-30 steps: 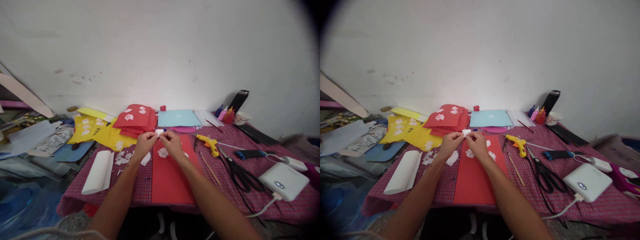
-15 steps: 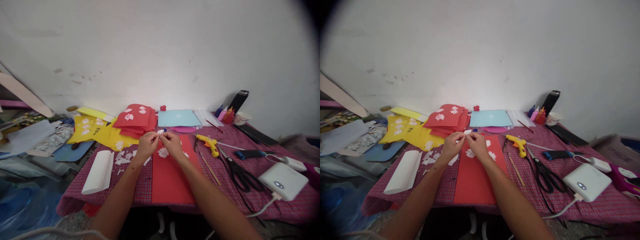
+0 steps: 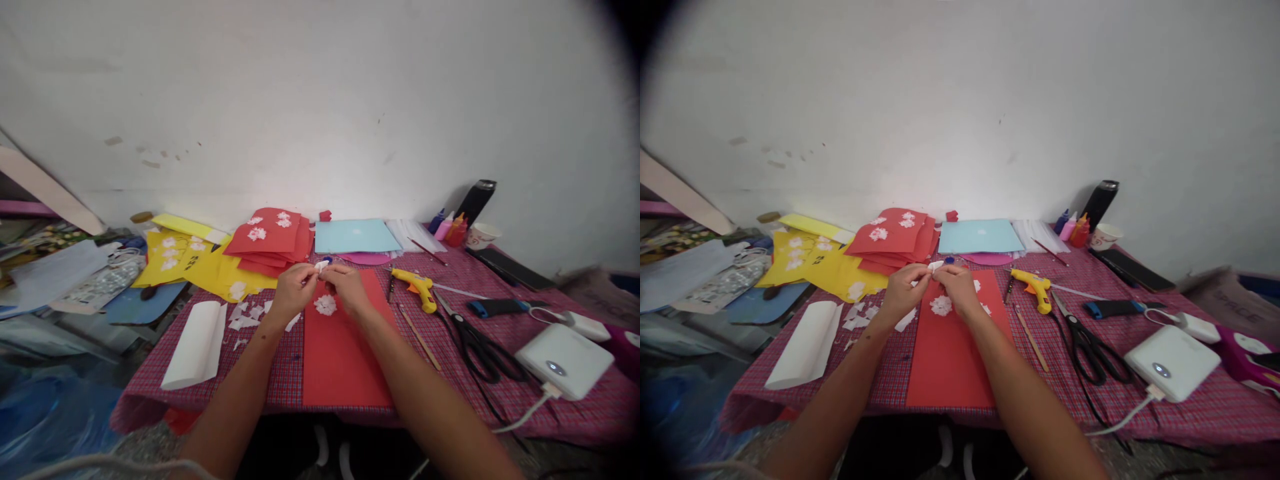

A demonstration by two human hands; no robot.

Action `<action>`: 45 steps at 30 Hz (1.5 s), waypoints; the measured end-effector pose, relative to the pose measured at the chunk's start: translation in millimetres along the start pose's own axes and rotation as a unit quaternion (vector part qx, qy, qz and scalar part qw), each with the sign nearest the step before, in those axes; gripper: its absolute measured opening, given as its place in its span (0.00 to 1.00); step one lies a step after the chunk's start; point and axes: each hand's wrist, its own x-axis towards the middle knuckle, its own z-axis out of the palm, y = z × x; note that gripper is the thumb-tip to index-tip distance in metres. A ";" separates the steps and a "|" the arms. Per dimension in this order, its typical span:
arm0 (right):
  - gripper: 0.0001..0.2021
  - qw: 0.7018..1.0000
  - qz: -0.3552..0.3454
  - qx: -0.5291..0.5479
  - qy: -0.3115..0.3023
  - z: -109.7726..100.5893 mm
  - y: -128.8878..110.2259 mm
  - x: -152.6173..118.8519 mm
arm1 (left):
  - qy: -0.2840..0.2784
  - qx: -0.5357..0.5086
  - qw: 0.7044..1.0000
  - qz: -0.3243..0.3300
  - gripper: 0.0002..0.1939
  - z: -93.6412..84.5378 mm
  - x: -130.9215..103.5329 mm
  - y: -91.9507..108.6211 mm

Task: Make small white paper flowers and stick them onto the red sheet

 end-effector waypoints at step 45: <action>0.09 0.996 -0.080 0.003 0.051 -1.7 8.2 6.8 | 0.010 -0.244 0.939 -0.243 0.10 1.2 0.2 -10.0</action>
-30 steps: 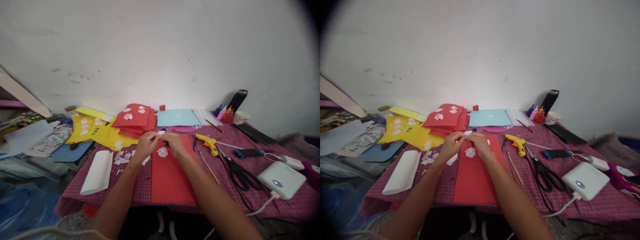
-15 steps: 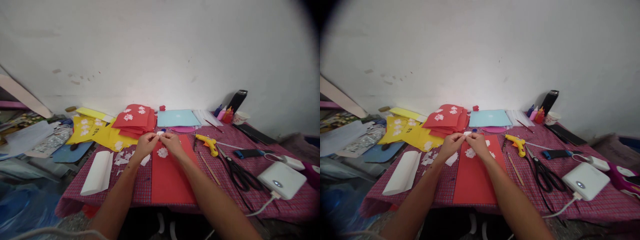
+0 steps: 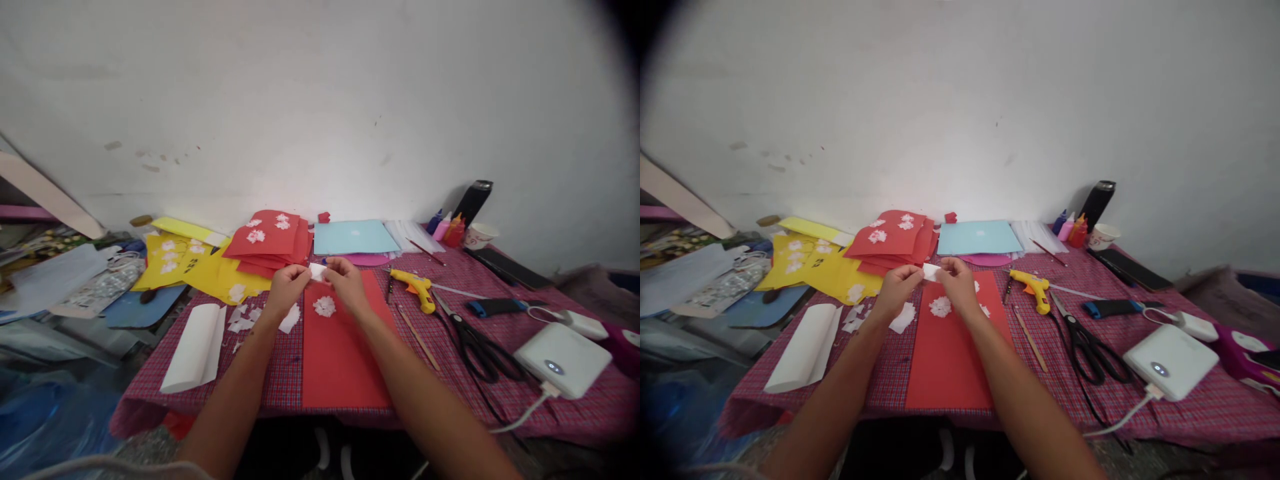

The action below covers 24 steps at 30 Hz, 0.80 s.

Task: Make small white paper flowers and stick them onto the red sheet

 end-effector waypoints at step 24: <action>0.08 0.998 0.028 0.016 -0.046 2.7 1.5 -2.5 | -0.037 -0.066 0.996 -0.051 0.10 2.1 -1.1 0.1</action>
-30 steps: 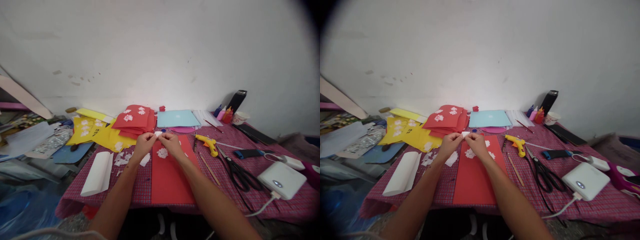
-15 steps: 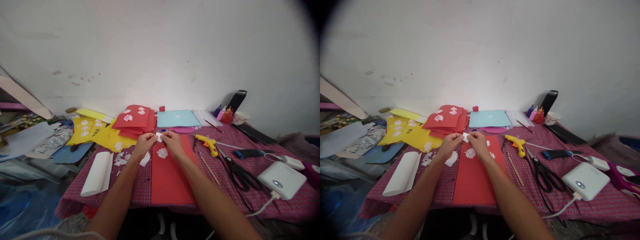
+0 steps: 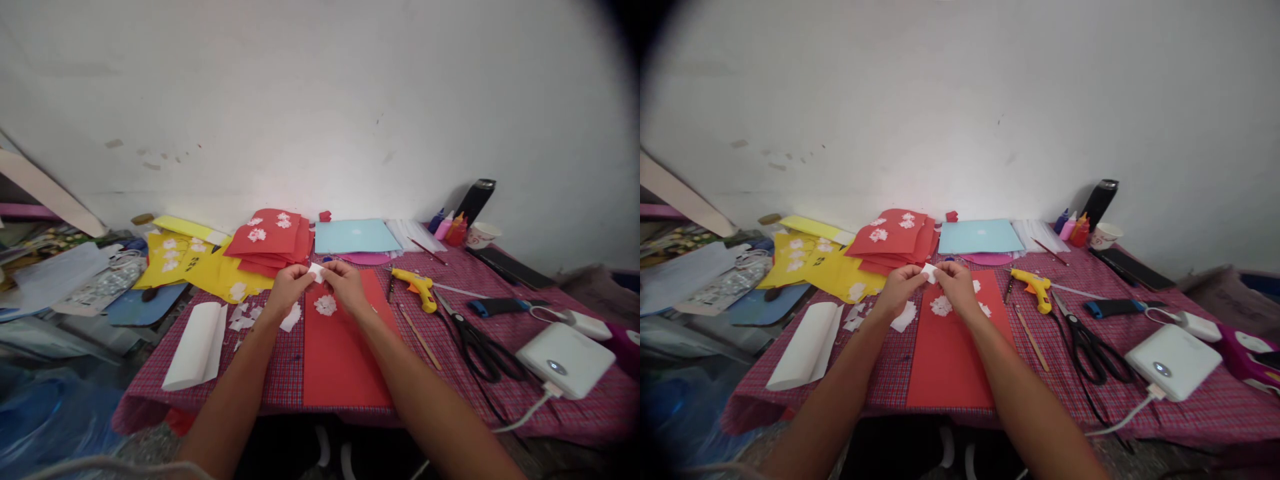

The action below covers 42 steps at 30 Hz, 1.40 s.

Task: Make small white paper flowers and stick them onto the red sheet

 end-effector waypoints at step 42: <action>0.12 1.000 0.003 0.015 0.001 0.9 4.6 0.4 | 0.003 -0.068 0.997 -0.044 0.18 -1.8 4.0 -7.6</action>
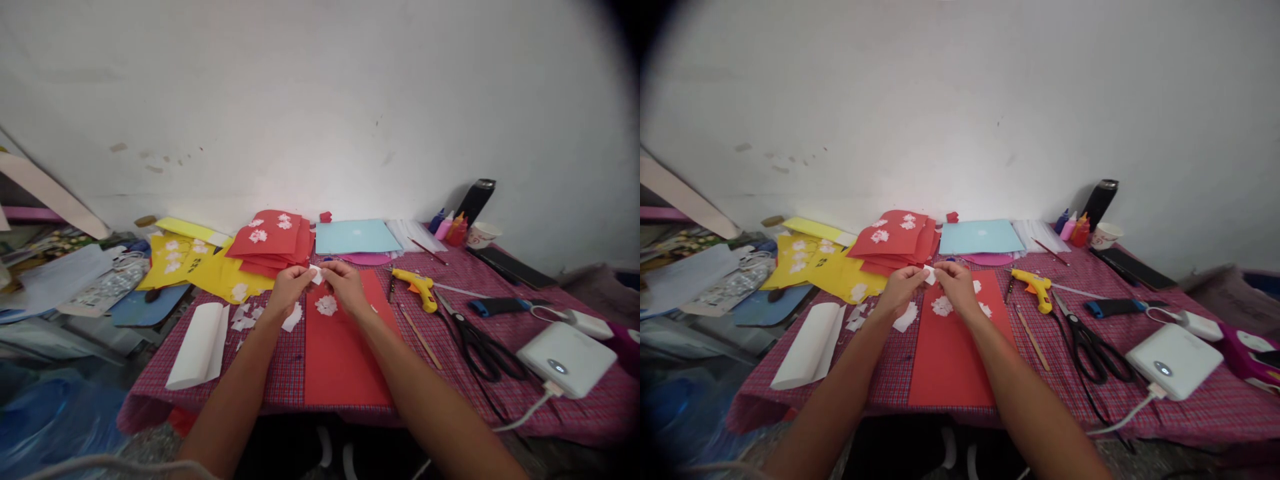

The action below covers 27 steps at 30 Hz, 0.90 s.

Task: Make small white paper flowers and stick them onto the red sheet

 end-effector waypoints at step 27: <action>0.08 0.999 -0.024 -0.013 0.033 -2.5 6.1 2.3 | -0.061 -0.027 0.998 -0.005 0.11 4.5 -8.7 11.7</action>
